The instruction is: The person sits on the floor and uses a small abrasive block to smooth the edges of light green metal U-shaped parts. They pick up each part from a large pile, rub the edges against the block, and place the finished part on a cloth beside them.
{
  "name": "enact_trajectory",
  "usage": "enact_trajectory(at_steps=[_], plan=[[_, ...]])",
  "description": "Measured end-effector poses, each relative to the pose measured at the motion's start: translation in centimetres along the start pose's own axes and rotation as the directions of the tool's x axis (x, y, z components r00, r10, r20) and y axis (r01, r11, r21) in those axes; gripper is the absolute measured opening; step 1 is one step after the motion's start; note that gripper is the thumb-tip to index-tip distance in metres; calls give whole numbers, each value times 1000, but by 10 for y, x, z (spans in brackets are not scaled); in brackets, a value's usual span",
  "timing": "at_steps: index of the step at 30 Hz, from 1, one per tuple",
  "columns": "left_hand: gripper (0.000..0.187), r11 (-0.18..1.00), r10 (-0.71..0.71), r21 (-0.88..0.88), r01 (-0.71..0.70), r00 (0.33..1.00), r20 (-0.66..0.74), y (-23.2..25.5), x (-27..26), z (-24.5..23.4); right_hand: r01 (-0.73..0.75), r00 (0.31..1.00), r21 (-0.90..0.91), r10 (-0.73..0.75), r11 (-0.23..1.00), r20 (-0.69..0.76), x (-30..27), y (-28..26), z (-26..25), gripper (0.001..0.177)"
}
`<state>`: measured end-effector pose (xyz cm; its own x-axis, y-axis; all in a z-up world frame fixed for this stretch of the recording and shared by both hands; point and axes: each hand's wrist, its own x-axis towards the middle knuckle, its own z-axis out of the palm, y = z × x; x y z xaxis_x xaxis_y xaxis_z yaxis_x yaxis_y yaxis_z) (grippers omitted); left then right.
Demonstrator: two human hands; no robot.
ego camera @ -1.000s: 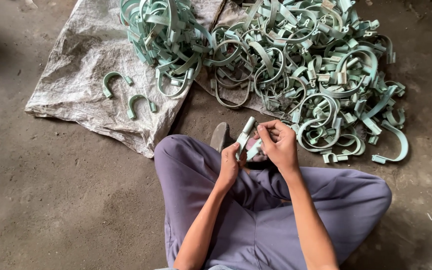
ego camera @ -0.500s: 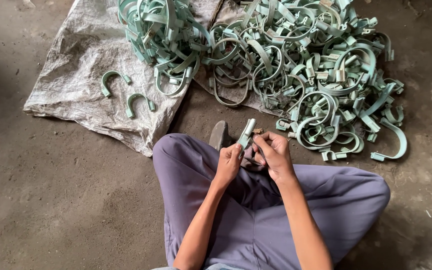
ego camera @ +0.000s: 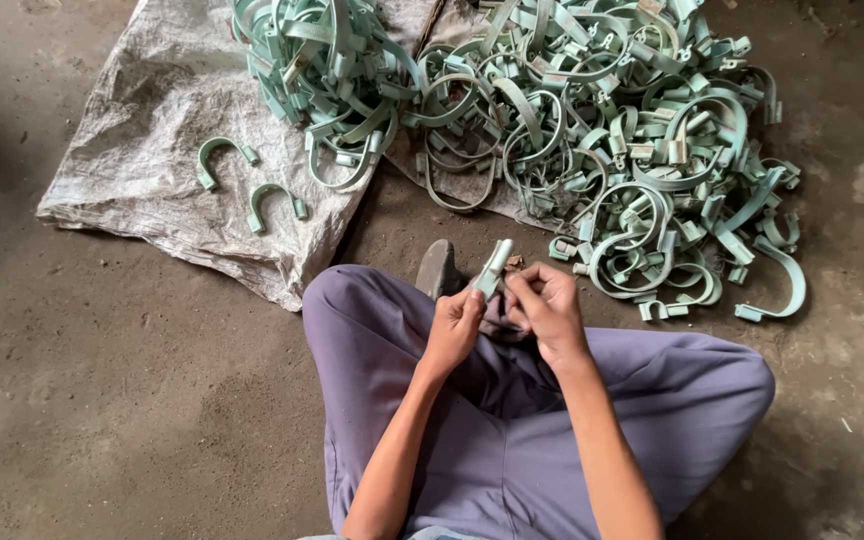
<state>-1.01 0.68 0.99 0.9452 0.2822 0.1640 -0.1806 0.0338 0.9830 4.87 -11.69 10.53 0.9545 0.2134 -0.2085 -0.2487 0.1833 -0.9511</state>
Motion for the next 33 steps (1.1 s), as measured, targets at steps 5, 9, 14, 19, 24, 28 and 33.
enact_trajectory(at_steps=[5,9,14,19,24,28,33], plan=[[51,998,-9,-59,11,999,35,26,4,17,50,998,-10,-51,999,-46,0,-7,-14,14],[51,996,-14,-85,18,998,54,34,2,20,131,983,-60,-138,989,-121,4,6,-19,15],[55,997,-21,-75,27,997,81,19,0,16,156,986,-68,-159,985,-52,-6,9,-4,15],[53,999,-5,-45,7,999,46,25,2,9,82,992,-156,-66,984,103,-18,7,0,9],[45,999,17,-38,-15,998,63,28,1,12,254,965,-249,-263,935,-4,-10,-7,-8,9],[42,999,28,-35,-25,996,82,14,-1,13,253,967,-269,-252,929,40,-1,-8,-13,8],[38,992,68,96,-76,994,84,12,0,6,352,924,-643,-363,680,122,6,-18,-23,15]])
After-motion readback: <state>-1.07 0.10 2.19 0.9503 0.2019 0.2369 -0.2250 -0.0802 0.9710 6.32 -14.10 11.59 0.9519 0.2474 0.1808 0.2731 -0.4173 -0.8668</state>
